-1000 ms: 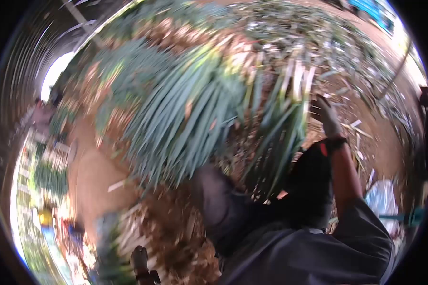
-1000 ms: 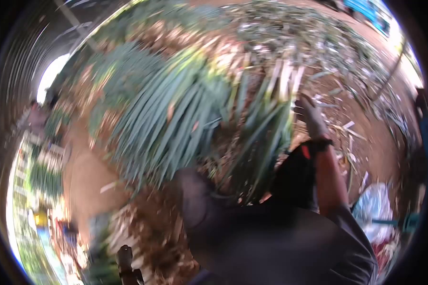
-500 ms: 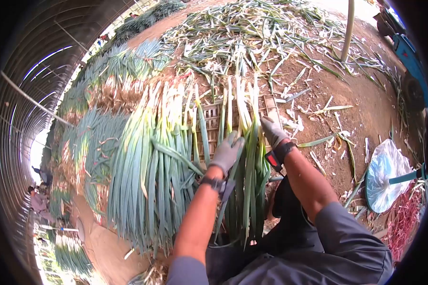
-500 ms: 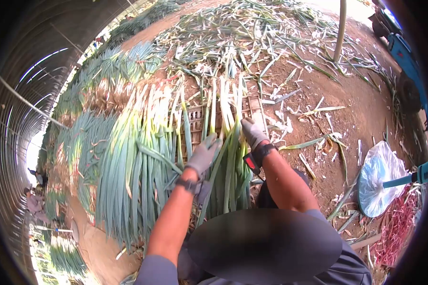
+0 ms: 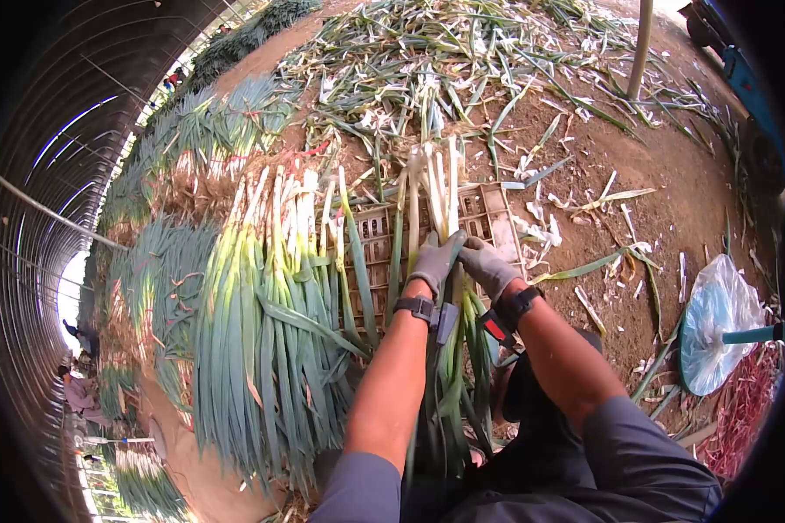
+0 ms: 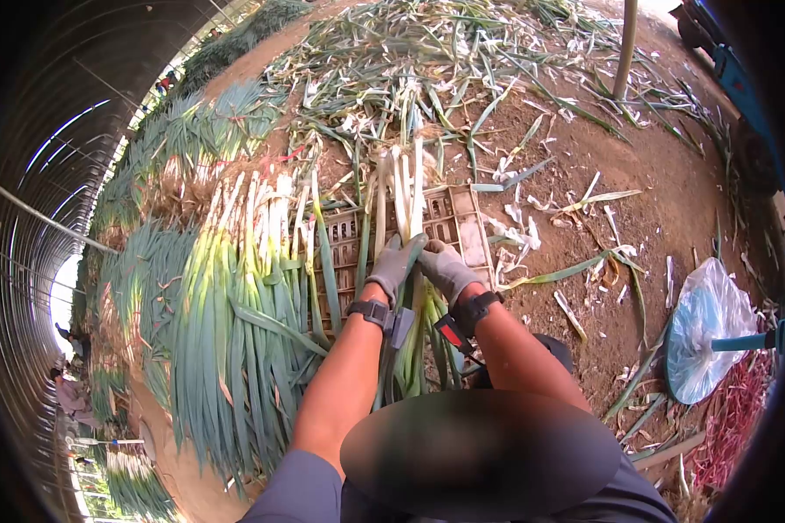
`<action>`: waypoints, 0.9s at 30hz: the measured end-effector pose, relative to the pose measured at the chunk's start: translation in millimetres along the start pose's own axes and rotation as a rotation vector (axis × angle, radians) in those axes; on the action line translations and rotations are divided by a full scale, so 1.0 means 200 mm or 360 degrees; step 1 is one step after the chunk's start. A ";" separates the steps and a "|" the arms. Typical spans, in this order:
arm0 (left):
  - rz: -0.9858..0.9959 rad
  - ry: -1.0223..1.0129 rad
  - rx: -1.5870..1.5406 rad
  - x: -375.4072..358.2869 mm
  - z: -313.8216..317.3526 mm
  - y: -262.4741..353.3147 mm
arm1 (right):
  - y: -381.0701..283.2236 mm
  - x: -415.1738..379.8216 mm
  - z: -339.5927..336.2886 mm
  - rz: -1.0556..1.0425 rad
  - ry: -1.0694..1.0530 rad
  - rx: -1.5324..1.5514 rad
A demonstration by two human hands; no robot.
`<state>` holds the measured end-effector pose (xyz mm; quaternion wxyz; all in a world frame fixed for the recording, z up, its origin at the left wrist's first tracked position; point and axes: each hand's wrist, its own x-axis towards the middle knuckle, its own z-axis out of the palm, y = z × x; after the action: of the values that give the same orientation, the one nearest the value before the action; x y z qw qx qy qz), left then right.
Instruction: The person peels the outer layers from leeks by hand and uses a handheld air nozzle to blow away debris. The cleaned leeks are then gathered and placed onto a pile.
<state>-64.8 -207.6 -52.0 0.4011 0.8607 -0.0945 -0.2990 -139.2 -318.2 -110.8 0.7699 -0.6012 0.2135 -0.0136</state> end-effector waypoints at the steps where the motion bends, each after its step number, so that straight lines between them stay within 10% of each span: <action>1: 0.0000 -0.0046 0.0061 -0.04 -0.04 0.03 | 0.01 0.00 0.01 0.0027 -0.0036 0.0112; 9: 0.0017 0.0731 0.0898 -0.07 -0.07 -0.04 | 0.10 0.03 0.11 0.0129 -0.0174 0.0336; 14: -0.0411 0.0472 0.0649 -0.03 -0.12 -0.05 | 0.09 0.01 0.07 0.0061 -0.0320 0.0196; 19: -0.0182 0.0192 0.0237 0.00 -0.10 -0.02 | -0.09 -0.09 0.01 -0.0220 -0.0440 -0.0786; 22: -0.0045 -0.0180 0.0003 -0.01 -0.12 0.05 | -0.10 -0.08 0.11 0.0080 -0.0283 -0.0122; 27: 0.0100 0.0130 0.0185 -0.10 -0.23 0.14 | -0.09 -0.15 0.11 -0.0012 -0.0618 0.0529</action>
<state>-50.6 -188.5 0.9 0.3632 0.8906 -0.1222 -0.2449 -153.8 -294.7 -81.0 0.8847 -0.4585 0.0541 0.0644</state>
